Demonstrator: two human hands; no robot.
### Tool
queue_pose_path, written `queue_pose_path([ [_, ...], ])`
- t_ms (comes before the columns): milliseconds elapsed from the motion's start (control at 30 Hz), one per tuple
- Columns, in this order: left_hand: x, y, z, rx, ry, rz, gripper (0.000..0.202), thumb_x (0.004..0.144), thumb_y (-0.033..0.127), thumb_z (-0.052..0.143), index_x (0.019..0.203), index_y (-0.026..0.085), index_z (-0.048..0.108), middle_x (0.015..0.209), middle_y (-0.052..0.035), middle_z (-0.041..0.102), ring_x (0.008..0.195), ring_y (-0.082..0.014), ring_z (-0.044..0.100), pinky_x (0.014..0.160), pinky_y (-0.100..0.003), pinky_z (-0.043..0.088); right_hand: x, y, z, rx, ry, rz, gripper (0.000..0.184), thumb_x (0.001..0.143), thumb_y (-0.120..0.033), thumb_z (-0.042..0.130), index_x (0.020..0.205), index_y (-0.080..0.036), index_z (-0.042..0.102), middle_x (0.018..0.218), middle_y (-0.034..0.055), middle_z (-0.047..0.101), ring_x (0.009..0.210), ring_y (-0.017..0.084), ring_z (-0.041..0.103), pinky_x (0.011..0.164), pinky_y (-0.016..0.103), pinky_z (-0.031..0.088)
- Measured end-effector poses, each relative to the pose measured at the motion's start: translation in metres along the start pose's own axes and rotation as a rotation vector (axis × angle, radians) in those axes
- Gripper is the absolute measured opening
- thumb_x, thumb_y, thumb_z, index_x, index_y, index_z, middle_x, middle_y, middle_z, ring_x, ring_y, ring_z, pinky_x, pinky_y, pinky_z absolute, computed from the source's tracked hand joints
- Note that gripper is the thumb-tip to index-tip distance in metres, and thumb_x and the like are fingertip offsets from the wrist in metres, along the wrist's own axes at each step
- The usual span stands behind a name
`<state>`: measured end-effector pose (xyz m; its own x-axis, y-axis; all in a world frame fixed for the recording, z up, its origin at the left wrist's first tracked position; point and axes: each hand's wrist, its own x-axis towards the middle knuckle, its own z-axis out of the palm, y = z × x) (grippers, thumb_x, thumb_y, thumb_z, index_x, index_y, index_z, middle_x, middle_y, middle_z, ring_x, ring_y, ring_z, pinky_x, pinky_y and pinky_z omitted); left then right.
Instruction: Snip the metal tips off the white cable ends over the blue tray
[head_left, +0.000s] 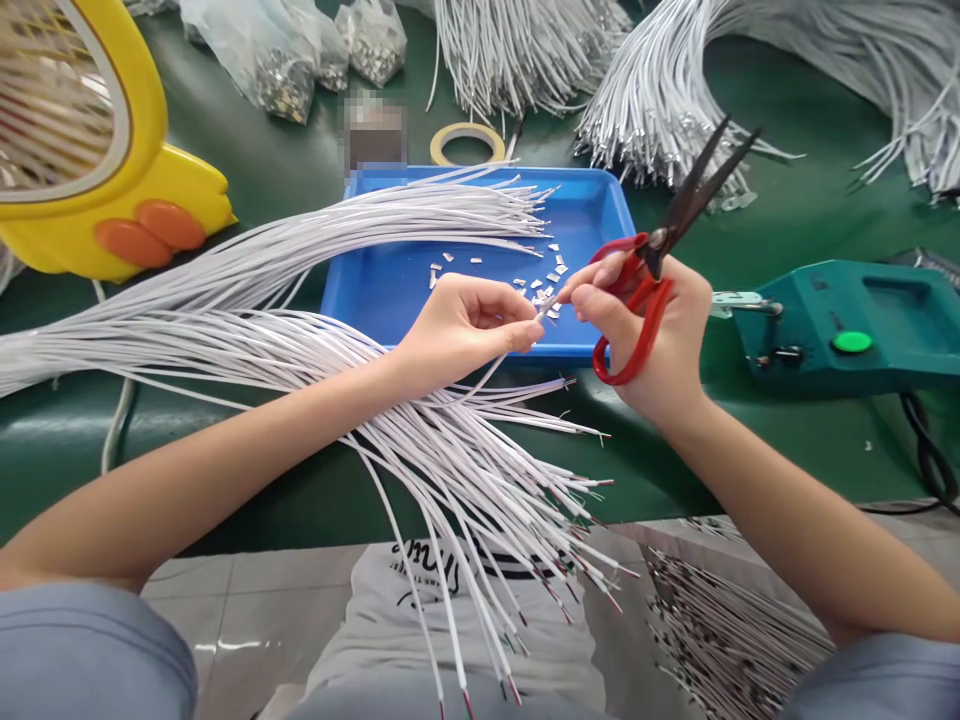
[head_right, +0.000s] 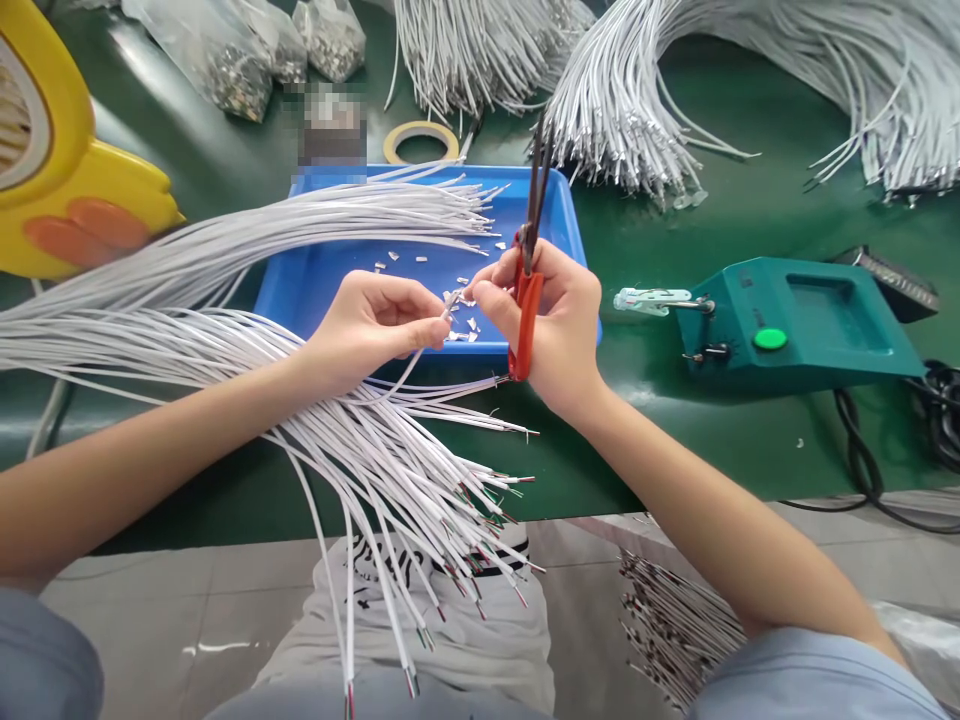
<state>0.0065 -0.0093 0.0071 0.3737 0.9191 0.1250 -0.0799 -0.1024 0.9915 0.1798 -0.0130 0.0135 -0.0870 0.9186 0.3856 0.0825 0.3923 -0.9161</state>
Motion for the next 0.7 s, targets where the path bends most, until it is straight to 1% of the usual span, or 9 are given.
queue_pose_path([
  [133, -0.0014, -0.0029, 0.0004, 0.084, 0.018, 0.023, 0.018, 0.060, 0.021, 0.081, 0.067, 0.010, 0.068, 0.064, -0.0018, 0.065, 0.059, -0.0075, 0.056, 0.055, -0.018, 0.047, 0.0015, -0.0005, 0.0007, 0.091, -0.020, 0.074, 0.013, 0.074, -0.015, 0.067, 0.072, -0.019, 0.055, 0.069, -0.0003, 0.062, 0.065, 0.013, 0.062, 0.065, 0.029, 0.050],
  [267, -0.0021, -0.0045, 0.0011, 0.095, 0.023, 0.009, 0.022, 0.059, 0.025, 0.081, 0.065, 0.009, 0.066, 0.062, -0.0017, 0.064, 0.057, -0.0075, 0.055, 0.053, -0.018, 0.046, 0.0002, -0.0035, 0.0024, 0.052, -0.068, 0.106, 0.017, 0.070, -0.017, 0.071, 0.070, -0.019, 0.053, 0.071, 0.0010, 0.064, 0.066, 0.013, 0.063, 0.067, 0.029, 0.051],
  [400, -0.0005, -0.0049, 0.0018, 0.081, 0.053, -0.024, 0.029, 0.055, 0.027, 0.083, 0.061, 0.008, 0.063, 0.058, -0.0008, 0.062, 0.054, -0.0065, 0.053, 0.051, -0.018, 0.043, -0.0010, -0.0014, 0.0023, 0.013, -0.112, 0.044, 0.023, 0.066, -0.014, 0.074, 0.068, -0.019, 0.052, 0.073, 0.0002, 0.065, 0.066, 0.012, 0.061, 0.065, 0.028, 0.049],
  [500, 0.0007, -0.0056, 0.0015, 0.068, 0.058, -0.037, 0.031, 0.053, 0.026, 0.084, 0.061, 0.008, 0.061, 0.057, 0.0001, 0.060, 0.053, -0.0058, 0.052, 0.051, -0.017, 0.043, -0.0012, 0.0033, 0.0019, -0.040, -0.115, 0.000, 0.024, 0.065, -0.012, 0.074, 0.069, -0.019, 0.051, 0.074, -0.0014, 0.065, 0.067, 0.011, 0.059, 0.067, 0.028, 0.050],
  [600, 0.0009, -0.0065, 0.0006, 0.048, 0.050, -0.045, 0.029, 0.055, 0.025, 0.083, 0.063, 0.007, 0.062, 0.059, 0.0004, 0.060, 0.054, -0.0052, 0.052, 0.052, -0.016, 0.044, -0.0007, 0.0058, 0.0017, -0.069, -0.106, -0.004, 0.023, 0.068, -0.011, 0.071, 0.068, -0.020, 0.050, 0.074, -0.0020, 0.065, 0.068, 0.011, 0.060, 0.068, 0.028, 0.050],
  [700, 0.0007, -0.0063, -0.0002, -0.023, 0.002, -0.038, 0.026, 0.060, 0.025, 0.081, 0.069, 0.007, 0.065, 0.061, 0.0002, 0.062, 0.056, -0.0051, 0.054, 0.054, -0.016, 0.044, 0.0004, 0.0060, 0.0011, -0.058, -0.091, 0.023, 0.022, 0.068, -0.012, 0.071, 0.069, -0.020, 0.051, 0.074, -0.0030, 0.065, 0.067, 0.010, 0.060, 0.067, 0.026, 0.050],
])
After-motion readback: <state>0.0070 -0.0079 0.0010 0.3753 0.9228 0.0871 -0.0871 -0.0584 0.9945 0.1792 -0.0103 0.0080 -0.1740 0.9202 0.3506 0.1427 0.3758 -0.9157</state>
